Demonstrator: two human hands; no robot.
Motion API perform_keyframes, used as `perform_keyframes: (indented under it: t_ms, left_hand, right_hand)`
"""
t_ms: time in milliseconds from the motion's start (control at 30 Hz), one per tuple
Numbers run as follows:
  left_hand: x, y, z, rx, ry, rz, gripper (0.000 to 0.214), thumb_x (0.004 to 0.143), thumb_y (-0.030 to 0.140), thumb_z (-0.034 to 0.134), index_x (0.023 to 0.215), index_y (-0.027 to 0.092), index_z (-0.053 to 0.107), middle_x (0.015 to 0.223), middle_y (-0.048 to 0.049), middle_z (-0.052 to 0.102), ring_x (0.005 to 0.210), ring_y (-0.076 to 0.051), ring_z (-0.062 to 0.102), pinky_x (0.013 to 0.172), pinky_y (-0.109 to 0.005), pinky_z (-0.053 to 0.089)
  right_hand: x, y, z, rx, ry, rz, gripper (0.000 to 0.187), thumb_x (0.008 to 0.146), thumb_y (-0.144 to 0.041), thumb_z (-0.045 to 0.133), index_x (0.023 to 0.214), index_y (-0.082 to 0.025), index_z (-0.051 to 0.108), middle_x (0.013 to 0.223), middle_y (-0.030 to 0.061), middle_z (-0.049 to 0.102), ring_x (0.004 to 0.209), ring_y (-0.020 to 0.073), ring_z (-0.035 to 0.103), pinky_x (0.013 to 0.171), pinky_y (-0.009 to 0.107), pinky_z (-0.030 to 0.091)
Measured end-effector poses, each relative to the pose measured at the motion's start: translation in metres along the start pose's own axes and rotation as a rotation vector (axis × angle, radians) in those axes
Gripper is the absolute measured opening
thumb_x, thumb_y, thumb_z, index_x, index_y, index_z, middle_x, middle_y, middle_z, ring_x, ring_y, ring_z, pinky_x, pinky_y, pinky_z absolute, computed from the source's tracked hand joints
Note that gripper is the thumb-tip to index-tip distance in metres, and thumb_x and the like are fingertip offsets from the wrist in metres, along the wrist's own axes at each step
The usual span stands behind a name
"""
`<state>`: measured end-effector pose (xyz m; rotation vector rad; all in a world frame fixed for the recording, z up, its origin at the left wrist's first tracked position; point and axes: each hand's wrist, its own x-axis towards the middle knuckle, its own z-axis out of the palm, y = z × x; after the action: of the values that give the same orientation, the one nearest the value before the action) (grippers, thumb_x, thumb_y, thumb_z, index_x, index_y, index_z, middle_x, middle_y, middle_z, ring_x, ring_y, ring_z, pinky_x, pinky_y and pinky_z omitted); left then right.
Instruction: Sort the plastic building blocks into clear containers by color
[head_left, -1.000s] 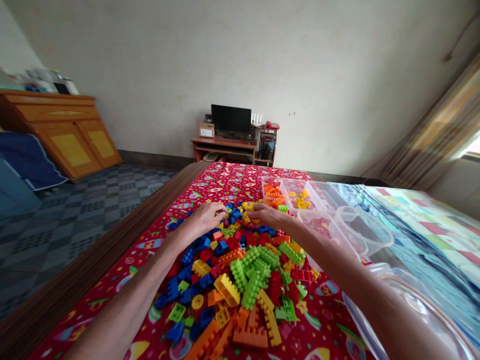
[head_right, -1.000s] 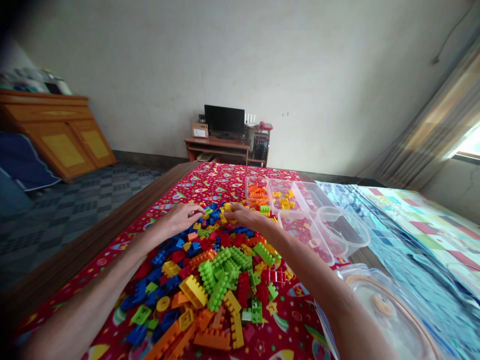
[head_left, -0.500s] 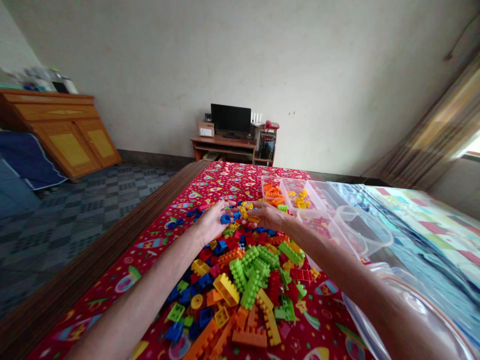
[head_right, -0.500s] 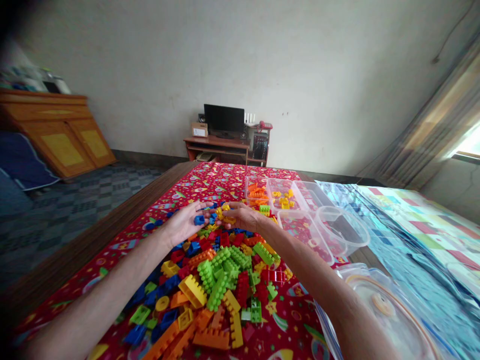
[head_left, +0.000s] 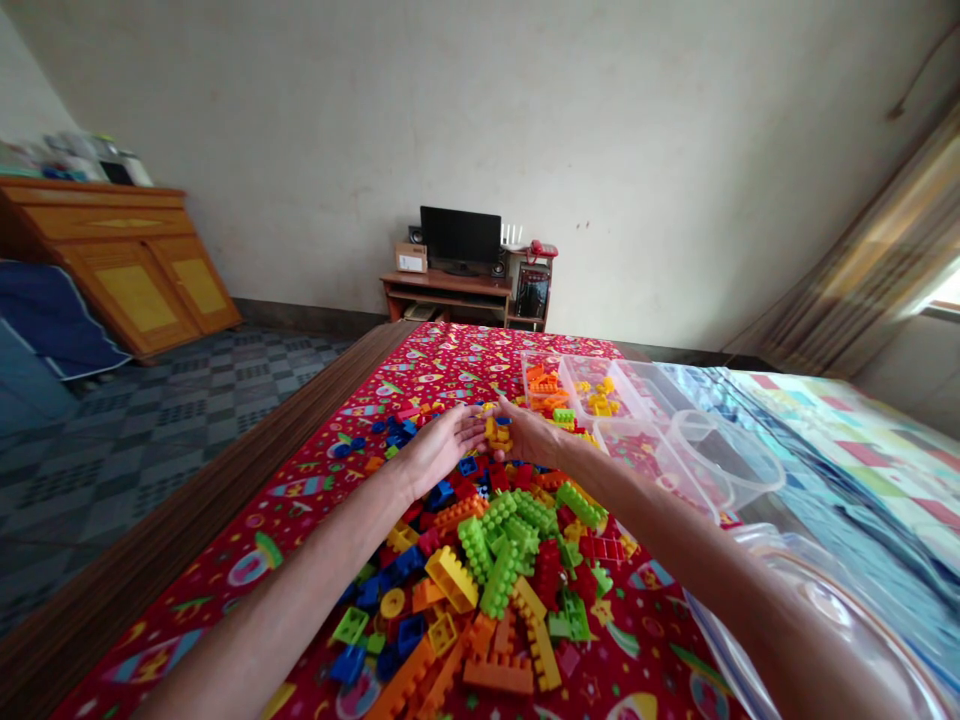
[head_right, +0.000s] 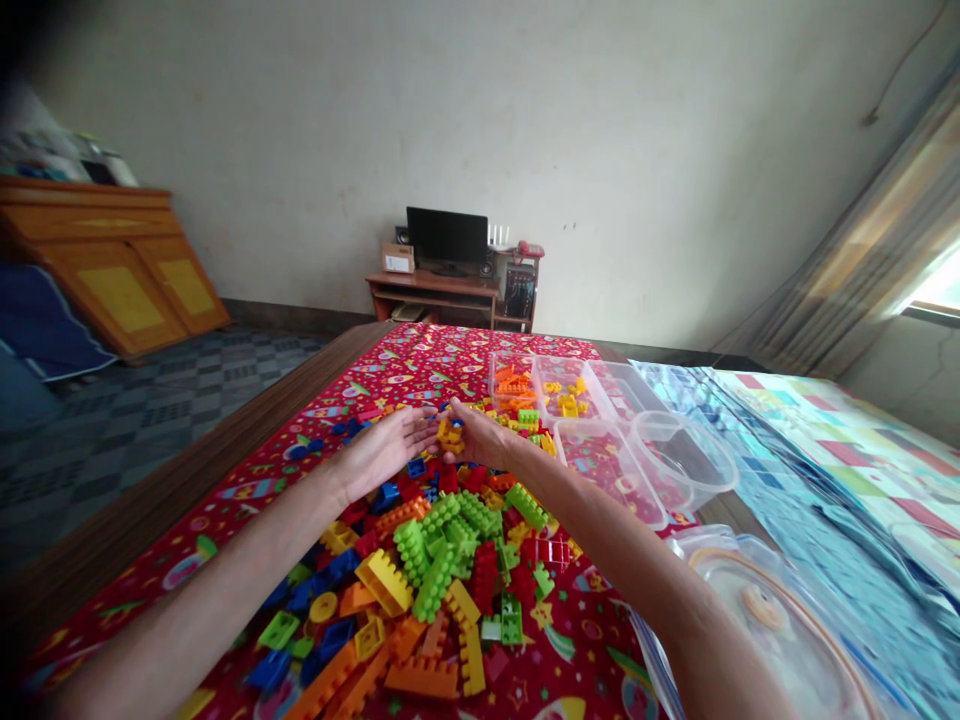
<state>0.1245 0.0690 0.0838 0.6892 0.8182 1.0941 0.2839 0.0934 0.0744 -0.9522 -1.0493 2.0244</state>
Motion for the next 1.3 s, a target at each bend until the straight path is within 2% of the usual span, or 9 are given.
perform_keyframes:
  t_ms: [133, 300, 433, 633, 800, 867, 933, 1133, 1300]
  left_hand:
    - [-0.005, 0.004, 0.004, 0.041, -0.031, -0.024, 0.018, 0.092, 0.020, 0.048, 0.095, 0.013, 0.064, 0.098, -0.0122, 0.069, 0.094, -0.016, 0.066, 0.092, -0.028, 0.050]
    - [-0.005, 0.007, -0.003, 0.136, 0.026, 0.080, 0.024, 0.087, 0.022, 0.057, 0.111, 0.018, 0.060, 0.116, -0.0127, 0.064, 0.112, -0.018, 0.060, 0.105, -0.032, 0.043]
    - [-0.004, 0.012, -0.010, 0.220, 0.014, 0.187, 0.023, 0.080, 0.018, 0.063, 0.103, 0.017, 0.062, 0.113, -0.0116, 0.066, 0.110, -0.021, 0.063, 0.105, -0.037, 0.044]
    - [-0.005, 0.019, -0.016, 0.290, -0.043, 0.220, 0.022, 0.078, 0.019, 0.065, 0.100, 0.015, 0.065, 0.107, -0.0107, 0.069, 0.101, -0.021, 0.067, 0.097, -0.037, 0.050]
    - [-0.003, 0.027, -0.020, 0.303, -0.048, 0.247, 0.022, 0.076, 0.018, 0.065, 0.097, 0.014, 0.067, 0.105, -0.0115, 0.070, 0.096, -0.021, 0.068, 0.089, -0.034, 0.054]
    - [-0.003, 0.033, -0.022, 0.308, -0.010, 0.270, 0.020, 0.075, 0.018, 0.065, 0.095, 0.013, 0.067, 0.102, -0.0113, 0.071, 0.094, -0.020, 0.068, 0.087, -0.033, 0.054]
    - [-0.001, 0.039, -0.026, 0.330, 0.038, 0.316, 0.019, 0.074, 0.019, 0.064, 0.092, 0.013, 0.067, 0.098, -0.0103, 0.071, 0.092, -0.019, 0.068, 0.087, -0.032, 0.054]
    - [0.019, 0.056, -0.061, 0.541, 0.230, 0.481, 0.018, 0.075, 0.024, 0.060, 0.090, 0.016, 0.067, 0.097, -0.0067, 0.070, 0.094, -0.019, 0.066, 0.091, -0.034, 0.051]
    - [0.050, 0.052, -0.108, 0.950, 0.412, 0.435, 0.022, 0.078, 0.029, 0.052, 0.091, 0.019, 0.067, 0.101, -0.0085, 0.071, 0.109, -0.028, 0.061, 0.099, -0.040, 0.045]
  right_hand:
    - [-0.001, 0.001, -0.001, -0.021, 0.005, -0.021, 0.026, 0.096, -0.041, 0.044, 0.093, -0.017, 0.054, 0.068, 0.0006, 0.062, 0.059, 0.0116, 0.063, 0.047, 0.019, 0.048]
    - [0.000, 0.003, -0.008, -0.181, 0.091, -0.157, 0.024, 0.067, -0.025, 0.077, 0.073, -0.015, 0.055, 0.063, -0.0022, 0.059, 0.058, 0.0085, 0.059, 0.043, 0.014, 0.039]
    - [-0.003, 0.004, -0.010, -0.263, 0.099, -0.172, 0.031, 0.060, -0.031, 0.079, 0.071, -0.016, 0.054, 0.058, -0.0036, 0.057, 0.046, 0.0047, 0.048, 0.036, 0.013, 0.023]
    - [-0.021, -0.018, -0.026, -0.452, 0.129, -0.249, 0.033, 0.064, -0.040, 0.075, 0.073, -0.016, 0.055, 0.055, -0.0058, 0.051, 0.043, 0.0037, 0.041, 0.036, 0.014, 0.022]
    - [-0.041, -0.067, -0.072, -0.741, 0.627, -0.402, 0.018, 0.080, -0.030, 0.061, 0.072, -0.015, 0.056, 0.058, -0.0023, 0.056, 0.047, 0.0048, 0.048, 0.041, 0.013, 0.034]
    - [-0.046, -0.081, -0.096, -0.857, 0.866, -0.411, 0.012, 0.083, -0.022, 0.057, 0.073, -0.015, 0.056, 0.057, -0.0022, 0.056, 0.048, 0.0060, 0.051, 0.044, 0.014, 0.039]
    - [-0.051, -0.088, -0.117, -0.927, 0.994, -0.354, 0.014, 0.083, -0.016, 0.057, 0.070, -0.014, 0.055, 0.054, -0.0025, 0.054, 0.048, 0.0068, 0.052, 0.049, 0.017, 0.045]
    - [-0.064, -0.090, -0.153, -0.735, 0.852, -0.305, 0.018, 0.077, -0.028, 0.071, 0.075, -0.014, 0.059, 0.071, 0.0021, 0.056, 0.061, 0.0117, 0.056, 0.058, 0.037, 0.060]
    - [-0.053, -0.096, -0.142, -0.627, 0.821, -0.429, 0.013, 0.074, -0.018, 0.070, 0.078, -0.013, 0.059, 0.069, 0.0045, 0.059, 0.065, 0.0149, 0.061, 0.061, 0.041, 0.060]
